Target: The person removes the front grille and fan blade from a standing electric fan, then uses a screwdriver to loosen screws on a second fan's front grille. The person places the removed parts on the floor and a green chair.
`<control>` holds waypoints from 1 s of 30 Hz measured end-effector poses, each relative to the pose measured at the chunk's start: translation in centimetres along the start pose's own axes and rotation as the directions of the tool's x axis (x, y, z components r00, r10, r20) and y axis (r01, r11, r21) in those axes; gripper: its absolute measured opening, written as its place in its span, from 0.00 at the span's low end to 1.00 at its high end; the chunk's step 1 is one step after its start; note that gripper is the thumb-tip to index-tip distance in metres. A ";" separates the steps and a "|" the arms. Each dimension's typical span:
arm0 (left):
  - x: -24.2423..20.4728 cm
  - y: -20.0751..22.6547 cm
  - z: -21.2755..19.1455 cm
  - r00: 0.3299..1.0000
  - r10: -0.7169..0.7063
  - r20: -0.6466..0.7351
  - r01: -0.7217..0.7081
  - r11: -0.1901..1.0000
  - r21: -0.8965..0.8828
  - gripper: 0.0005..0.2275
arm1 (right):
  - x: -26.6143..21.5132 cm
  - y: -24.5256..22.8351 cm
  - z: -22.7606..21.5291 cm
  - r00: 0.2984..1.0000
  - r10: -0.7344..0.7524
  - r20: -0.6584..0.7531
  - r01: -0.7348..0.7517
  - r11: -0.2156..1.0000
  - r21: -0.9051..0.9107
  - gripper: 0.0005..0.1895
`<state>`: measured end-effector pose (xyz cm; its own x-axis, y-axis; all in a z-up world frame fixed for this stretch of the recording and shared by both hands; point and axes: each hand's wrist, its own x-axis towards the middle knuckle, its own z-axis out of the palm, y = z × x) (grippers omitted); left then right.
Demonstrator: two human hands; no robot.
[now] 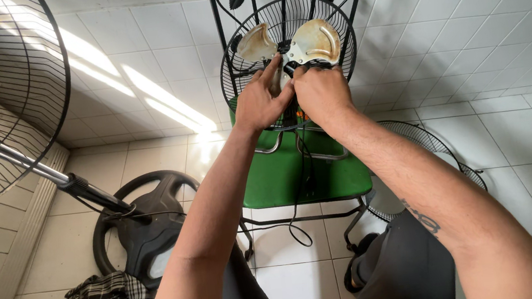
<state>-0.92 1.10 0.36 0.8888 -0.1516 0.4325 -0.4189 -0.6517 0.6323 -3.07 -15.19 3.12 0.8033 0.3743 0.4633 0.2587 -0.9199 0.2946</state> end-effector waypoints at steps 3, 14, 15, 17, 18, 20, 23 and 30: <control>0.2 0.1 -0.1 0.998 0.049 -0.033 -0.050 0.998 -0.026 0.34 | 0.1 0.2 -0.8 0.999 0.055 -0.002 -0.054 0.996 0.077 0.10; -0.3 0.6 -0.3 0.999 0.009 -0.047 -0.009 1.000 -0.004 0.30 | -0.6 1.2 -3.2 0.972 0.203 0.114 -0.232 0.809 0.540 0.12; -0.5 0.6 -0.3 0.999 0.000 -0.045 0.000 1.000 -0.004 0.30 | -0.9 0.8 -3.1 0.976 0.202 0.085 -0.216 0.824 0.524 0.11; -0.8 0.6 -0.4 0.998 0.018 -0.066 -0.018 1.000 0.003 0.30 | -1.5 0.2 -3.1 0.980 0.196 0.026 -0.184 0.853 0.489 0.10; -0.9 0.6 -0.4 0.997 0.027 -0.076 -0.027 1.000 0.007 0.30 | -1.7 0.1 -3.1 0.981 0.192 -0.033 -0.155 0.872 0.465 0.09; -1.0 0.8 -0.4 0.996 0.027 -0.080 -0.028 1.000 0.000 0.29 | -2.0 -0.1 -3.1 0.972 0.178 -0.151 -0.103 0.906 0.410 0.09; -1.2 0.9 -0.4 0.990 0.073 -0.123 -0.073 0.997 0.000 0.28 | -2.2 0.0 -3.3 0.971 0.231 -0.058 -0.178 0.863 0.472 0.09; -1.6 0.8 -0.4 0.928 0.236 -0.288 -0.246 0.969 0.002 0.24 | -2.8 0.1 -3.9 0.969 0.231 -0.083 -0.171 0.876 0.450 0.09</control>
<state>-2.73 1.14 0.45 0.6722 -0.0806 0.7360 -0.6243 -0.5961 0.5049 -7.38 -15.86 5.10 0.7940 0.1597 0.5866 0.3313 -0.9227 -0.1973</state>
